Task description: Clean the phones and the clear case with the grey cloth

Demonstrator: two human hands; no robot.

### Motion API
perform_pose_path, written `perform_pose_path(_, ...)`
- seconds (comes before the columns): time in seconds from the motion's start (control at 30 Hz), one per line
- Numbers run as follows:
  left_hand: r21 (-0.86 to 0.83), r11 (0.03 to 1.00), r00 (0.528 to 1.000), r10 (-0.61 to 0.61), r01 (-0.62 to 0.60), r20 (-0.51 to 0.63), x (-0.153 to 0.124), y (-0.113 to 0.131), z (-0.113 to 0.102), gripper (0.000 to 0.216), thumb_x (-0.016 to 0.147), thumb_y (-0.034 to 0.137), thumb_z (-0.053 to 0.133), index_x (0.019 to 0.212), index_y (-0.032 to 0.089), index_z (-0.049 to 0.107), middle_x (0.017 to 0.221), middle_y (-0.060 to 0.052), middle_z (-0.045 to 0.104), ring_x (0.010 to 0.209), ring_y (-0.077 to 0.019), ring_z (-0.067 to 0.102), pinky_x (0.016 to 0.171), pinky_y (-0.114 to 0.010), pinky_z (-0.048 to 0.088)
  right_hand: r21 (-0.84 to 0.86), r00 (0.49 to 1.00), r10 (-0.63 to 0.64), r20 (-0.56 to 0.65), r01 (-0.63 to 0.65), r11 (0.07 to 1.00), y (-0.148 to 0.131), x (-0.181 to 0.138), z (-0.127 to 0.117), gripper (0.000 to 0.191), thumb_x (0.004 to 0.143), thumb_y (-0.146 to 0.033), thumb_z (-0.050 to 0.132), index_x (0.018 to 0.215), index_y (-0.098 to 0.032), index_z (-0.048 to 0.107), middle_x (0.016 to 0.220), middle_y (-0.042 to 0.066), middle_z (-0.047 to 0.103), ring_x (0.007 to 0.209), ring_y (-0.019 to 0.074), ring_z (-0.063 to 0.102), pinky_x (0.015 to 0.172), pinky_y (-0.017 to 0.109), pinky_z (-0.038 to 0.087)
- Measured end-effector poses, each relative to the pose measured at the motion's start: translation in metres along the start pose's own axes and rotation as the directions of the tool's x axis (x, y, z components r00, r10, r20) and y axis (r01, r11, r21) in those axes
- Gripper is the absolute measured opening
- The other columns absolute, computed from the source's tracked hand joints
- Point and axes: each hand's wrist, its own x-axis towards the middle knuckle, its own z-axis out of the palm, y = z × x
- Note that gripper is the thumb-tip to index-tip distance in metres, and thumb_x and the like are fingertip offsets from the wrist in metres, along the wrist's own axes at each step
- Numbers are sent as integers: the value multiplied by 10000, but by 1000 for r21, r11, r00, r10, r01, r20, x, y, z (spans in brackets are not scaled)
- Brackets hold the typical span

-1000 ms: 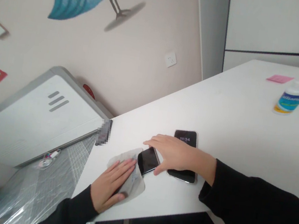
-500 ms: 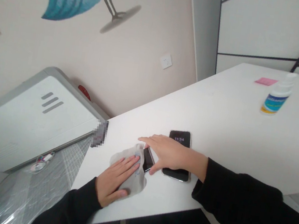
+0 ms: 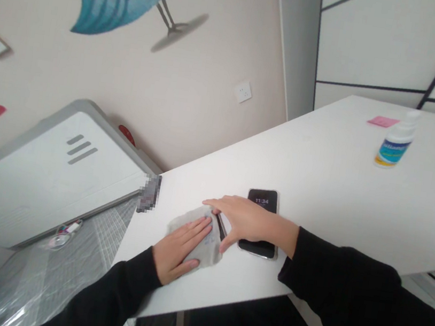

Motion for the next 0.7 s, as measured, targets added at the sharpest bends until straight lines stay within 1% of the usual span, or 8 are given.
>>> perform_pose_path(0.1, -4, 999, 999, 49, -49, -6, 23, 2, 1, 779, 1033, 476, 413, 1655, 139, 88, 1715, -178, 183, 1600, -309, 157, 1263, -533, 296, -31, 1000, -10, -10, 10, 999, 2, 0, 2, 1123, 583, -464, 992, 1524, -155, 462, 1332, 187, 667, 1211, 379, 618, 1027, 445, 463)
perform_pose_path(0.2, 0, 997, 997, 75, -75, -11, 22, 6, 0, 767, 1040, 443, 405, 1657, 144, 60, 1711, -165, 207, 1598, -292, 173, 1275, -525, 279, -53, 1000, -24, -18, 23, 998, 4, 0, 3, 1027, 605, -483, 977, 1462, -163, 510, 1302, 175, 676, 1168, 377, 635, 999, 447, 469)
perform_pose_path(0.3, -7, 998, 998, 59, -59, 1, 2, 11, -3, 749, 1050, 433, 390, 1661, 178, 41, 1713, -142, 215, 1594, -275, 197, 1278, -505, 284, -34, 999, -34, -19, 34, 999, 4, -1, 3, 916, 630, -471, 968, 1394, -182, 553, 1256, 141, 697, 1152, 355, 642, 999, 430, 460)
perform_pose_path(0.37, -14, 1000, 999, 24, -23, 24, -16, 14, -6, 732, 1057, 437, 372, 1662, 195, 37, 1716, -134, 209, 1592, -270, 209, 1274, -499, 294, -9, 999, -33, -15, 33, 999, 3, -1, 3, 889, 633, -449, 973, 1377, -184, 563, 1263, 132, 699, 1167, 347, 635, 1003, 424, 455)
perform_pose_path(0.53, -1, 999, 995, -38, 38, 97, -58, 16, -10, 698, 1071, 421, 317, 1661, 202, 14, 1722, -134, 198, 1595, -277, 196, 1266, -514, 305, 20, 1000, -1, 27, 0, 1000, 0, -1, 0, 970, 632, -434, 977, 1449, -184, 519, 1285, 125, 699, 1205, 355, 614, 1015, 430, 451)
perform_pose_path(0.63, 22, 998, 993, -56, 54, 108, -68, 13, -11, 694, 1073, 397, 308, 1660, 194, -3, 1719, -146, 203, 1593, -281, 198, 1267, -514, 303, 17, 999, 0, 38, -1, 1000, -1, 0, 0, 971, 636, -427, 976, 1460, -186, 522, 1279, 120, 704, 1205, 351, 619, 1018, 420, 447)
perform_pose_path(0.7, 25, 999, 993, -50, 48, 104, -63, 11, -11, 700, 1071, 401, 310, 1659, 189, -6, 1721, -150, 190, 1594, -284, 194, 1269, -516, 299, 11, 999, -16, 31, 15, 1000, -1, 0, 0, 977, 618, -424, 986, 1450, -175, 536, 1277, 124, 706, 1202, 349, 624, 1017, 410, 447)
